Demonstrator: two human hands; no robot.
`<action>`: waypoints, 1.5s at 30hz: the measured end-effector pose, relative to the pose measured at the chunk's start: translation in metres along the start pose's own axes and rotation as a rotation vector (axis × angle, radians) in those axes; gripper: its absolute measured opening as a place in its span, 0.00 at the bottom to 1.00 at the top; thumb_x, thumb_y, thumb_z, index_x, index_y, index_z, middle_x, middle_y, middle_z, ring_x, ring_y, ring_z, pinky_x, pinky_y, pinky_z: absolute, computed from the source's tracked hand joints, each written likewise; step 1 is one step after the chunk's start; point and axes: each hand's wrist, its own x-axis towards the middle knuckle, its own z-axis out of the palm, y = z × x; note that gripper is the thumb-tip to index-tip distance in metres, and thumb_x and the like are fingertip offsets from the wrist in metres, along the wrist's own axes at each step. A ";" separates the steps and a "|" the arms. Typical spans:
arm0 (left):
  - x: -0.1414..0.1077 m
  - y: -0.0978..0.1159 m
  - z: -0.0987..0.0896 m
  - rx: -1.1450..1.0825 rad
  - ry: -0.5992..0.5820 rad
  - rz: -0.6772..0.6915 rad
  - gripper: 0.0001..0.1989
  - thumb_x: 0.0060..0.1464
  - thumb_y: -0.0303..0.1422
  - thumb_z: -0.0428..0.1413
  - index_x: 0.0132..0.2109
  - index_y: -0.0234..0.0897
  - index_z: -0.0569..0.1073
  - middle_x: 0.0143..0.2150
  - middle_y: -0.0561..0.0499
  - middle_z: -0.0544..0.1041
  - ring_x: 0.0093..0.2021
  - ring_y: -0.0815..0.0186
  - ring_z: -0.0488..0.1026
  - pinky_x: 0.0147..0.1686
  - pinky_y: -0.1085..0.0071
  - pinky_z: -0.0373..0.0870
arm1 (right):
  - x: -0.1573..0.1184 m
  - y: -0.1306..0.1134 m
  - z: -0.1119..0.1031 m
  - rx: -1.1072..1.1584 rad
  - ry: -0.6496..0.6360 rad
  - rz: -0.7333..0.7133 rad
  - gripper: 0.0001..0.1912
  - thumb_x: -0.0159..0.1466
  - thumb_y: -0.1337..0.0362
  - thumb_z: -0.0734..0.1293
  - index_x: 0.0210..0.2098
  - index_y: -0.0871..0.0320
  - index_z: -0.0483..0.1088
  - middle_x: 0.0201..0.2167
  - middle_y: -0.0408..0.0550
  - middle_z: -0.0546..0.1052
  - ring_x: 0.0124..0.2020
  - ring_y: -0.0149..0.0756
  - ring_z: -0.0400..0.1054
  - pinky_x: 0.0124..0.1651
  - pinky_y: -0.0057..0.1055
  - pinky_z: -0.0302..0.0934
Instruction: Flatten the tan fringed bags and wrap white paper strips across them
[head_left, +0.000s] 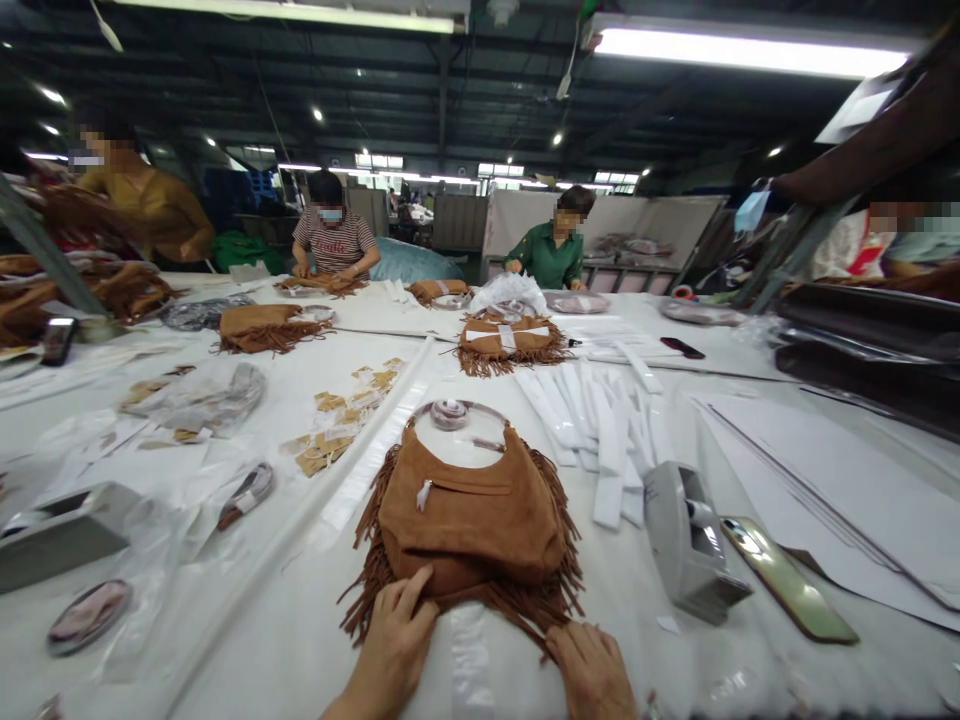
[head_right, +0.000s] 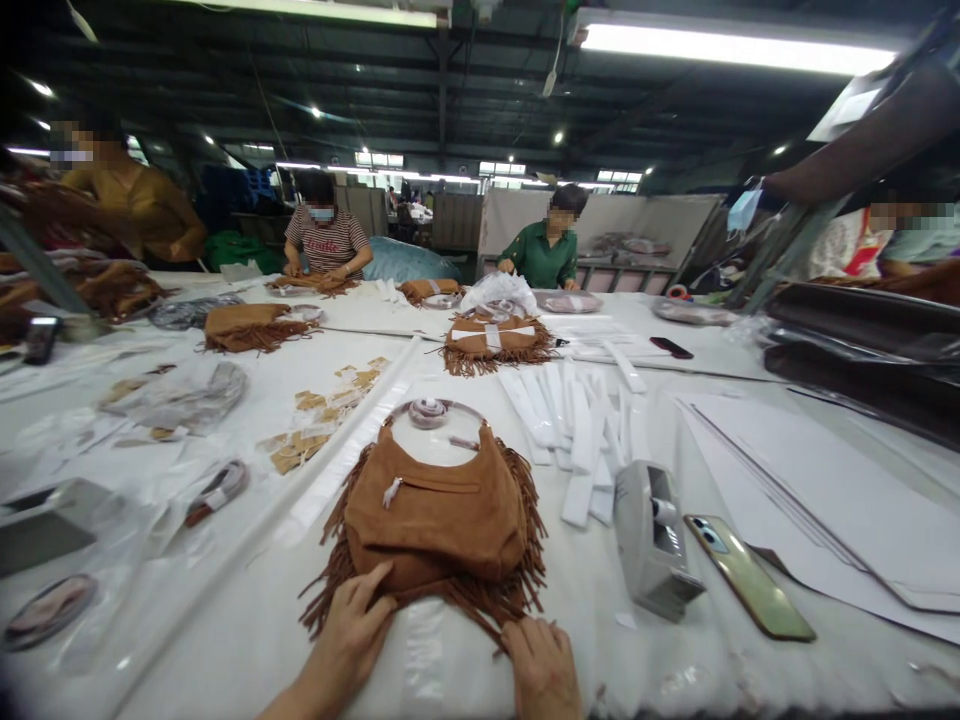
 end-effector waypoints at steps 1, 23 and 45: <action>0.000 0.002 0.000 -0.001 0.004 -0.007 0.11 0.56 0.25 0.50 0.44 0.40 0.73 0.62 0.45 0.64 0.52 0.54 0.64 0.48 0.57 0.67 | 0.000 0.000 -0.002 -0.007 -0.003 0.008 0.16 0.68 0.71 0.53 0.33 0.55 0.70 0.25 0.43 0.70 0.28 0.34 0.62 0.37 0.35 0.51; 0.170 0.007 -0.018 -0.361 -0.613 -0.054 0.08 0.57 0.34 0.53 0.31 0.36 0.71 0.34 0.48 0.74 0.37 0.62 0.69 0.38 0.69 0.63 | 0.124 0.005 -0.025 0.082 -0.137 -0.116 0.06 0.66 0.68 0.60 0.37 0.57 0.69 0.31 0.45 0.73 0.36 0.36 0.63 0.49 0.40 0.57; 0.185 -0.044 -0.020 -0.619 -0.688 -0.117 0.17 0.51 0.47 0.57 0.40 0.37 0.73 0.36 0.52 0.75 0.34 0.65 0.69 0.33 0.73 0.61 | 0.172 -0.025 0.024 0.014 -0.495 -0.037 0.17 0.69 0.64 0.55 0.28 0.56 0.69 0.26 0.47 0.77 0.30 0.35 0.71 0.32 0.31 0.56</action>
